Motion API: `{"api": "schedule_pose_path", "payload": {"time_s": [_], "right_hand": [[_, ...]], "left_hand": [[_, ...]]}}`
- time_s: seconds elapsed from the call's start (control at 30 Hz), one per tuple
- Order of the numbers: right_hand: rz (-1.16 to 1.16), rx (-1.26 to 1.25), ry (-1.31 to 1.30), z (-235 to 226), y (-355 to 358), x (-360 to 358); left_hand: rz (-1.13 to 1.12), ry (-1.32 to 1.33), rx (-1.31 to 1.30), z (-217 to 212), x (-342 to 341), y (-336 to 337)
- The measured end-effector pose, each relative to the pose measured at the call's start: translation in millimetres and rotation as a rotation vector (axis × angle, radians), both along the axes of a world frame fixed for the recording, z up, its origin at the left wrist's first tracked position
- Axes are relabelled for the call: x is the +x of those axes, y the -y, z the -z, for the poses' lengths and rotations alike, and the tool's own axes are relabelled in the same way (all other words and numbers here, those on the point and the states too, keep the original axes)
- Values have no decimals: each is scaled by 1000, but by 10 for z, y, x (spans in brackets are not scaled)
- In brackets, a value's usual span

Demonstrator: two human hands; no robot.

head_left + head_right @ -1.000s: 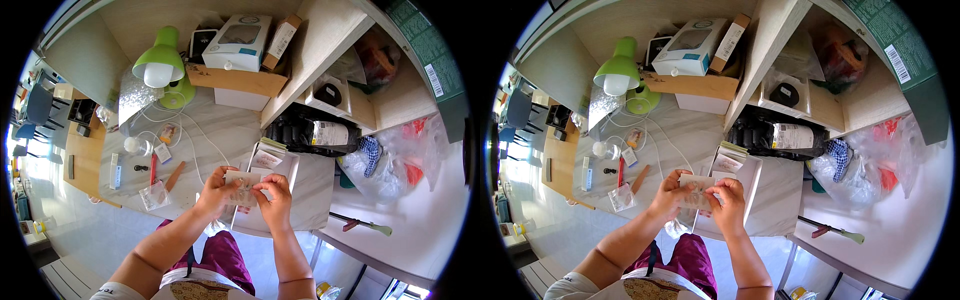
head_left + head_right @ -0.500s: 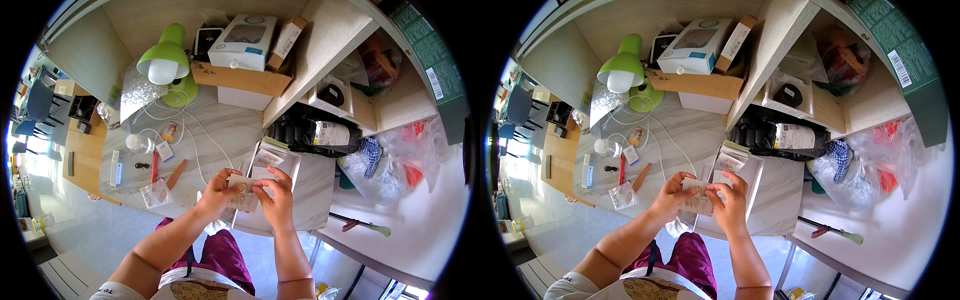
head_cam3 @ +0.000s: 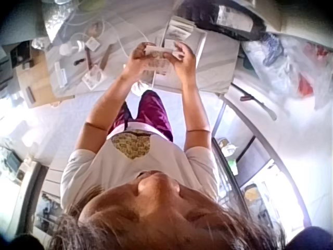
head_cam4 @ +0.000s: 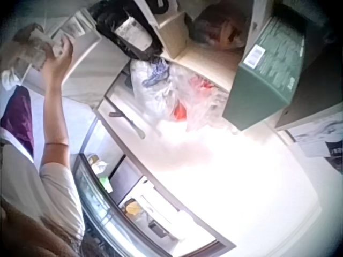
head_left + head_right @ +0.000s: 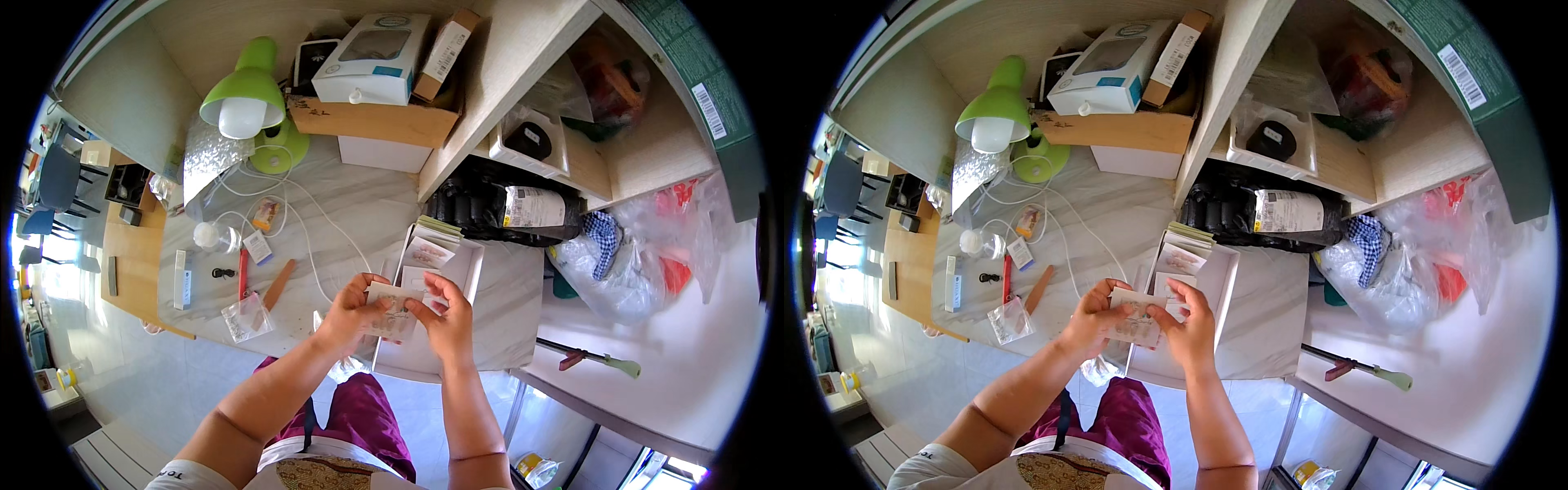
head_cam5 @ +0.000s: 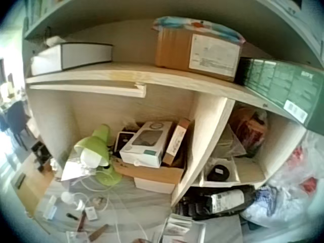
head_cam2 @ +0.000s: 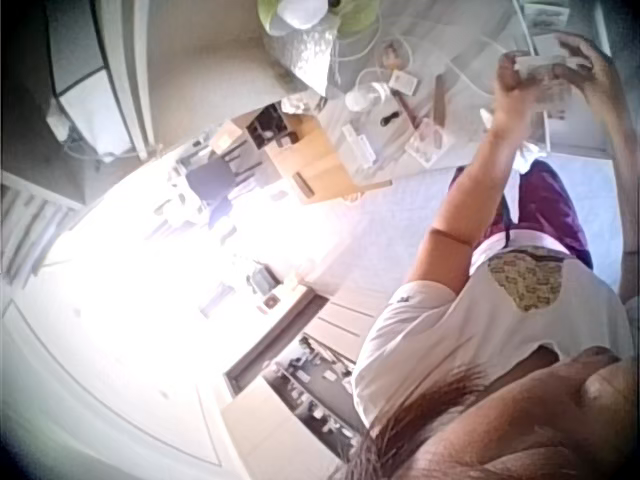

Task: The person organizes various items on a desk, including small electronic components, papers, and small plastic bags, by handling them one by one and placing them into a white box.

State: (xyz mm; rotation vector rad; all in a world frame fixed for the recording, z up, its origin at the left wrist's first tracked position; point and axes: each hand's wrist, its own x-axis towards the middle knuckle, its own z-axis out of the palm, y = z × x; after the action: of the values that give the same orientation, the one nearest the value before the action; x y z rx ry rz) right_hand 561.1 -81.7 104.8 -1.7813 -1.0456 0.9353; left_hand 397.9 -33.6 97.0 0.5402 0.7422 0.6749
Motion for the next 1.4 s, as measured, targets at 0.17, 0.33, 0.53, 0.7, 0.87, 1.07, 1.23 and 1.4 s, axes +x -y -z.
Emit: {"api": "schedule_pose_path", "payload": {"time_s": [0.17, 0.33, 0.53, 0.7, 0.87, 1.07, 1.23, 1.4], "right_hand": [[30, -130, -398, 316, 141, 116], [327, -97, -414, 433, 205, 157], [-61, 52, 568, 738, 60, 244], [-305, -134, 593, 783, -116, 278], [-368, -319, 603, 704, -75, 300], [-193, -238, 551, 721, 156, 351], [215, 19, 148, 1012, 34, 474], [251, 20, 135, 1015, -149, 457]], "left_hand": [[17, -35, -7, 174, 83, 9], [-85, -188, 23, 317, 271, -139], [-165, -218, 119, 405, 426, -391], [-167, -269, 106, 434, 544, -499], [-111, -291, 96, 469, 573, -513], [-11, -428, 293, 588, 627, -554], [-1, -668, 671, 692, 738, -591], [-83, -912, 1067, 901, 707, -657]]}}
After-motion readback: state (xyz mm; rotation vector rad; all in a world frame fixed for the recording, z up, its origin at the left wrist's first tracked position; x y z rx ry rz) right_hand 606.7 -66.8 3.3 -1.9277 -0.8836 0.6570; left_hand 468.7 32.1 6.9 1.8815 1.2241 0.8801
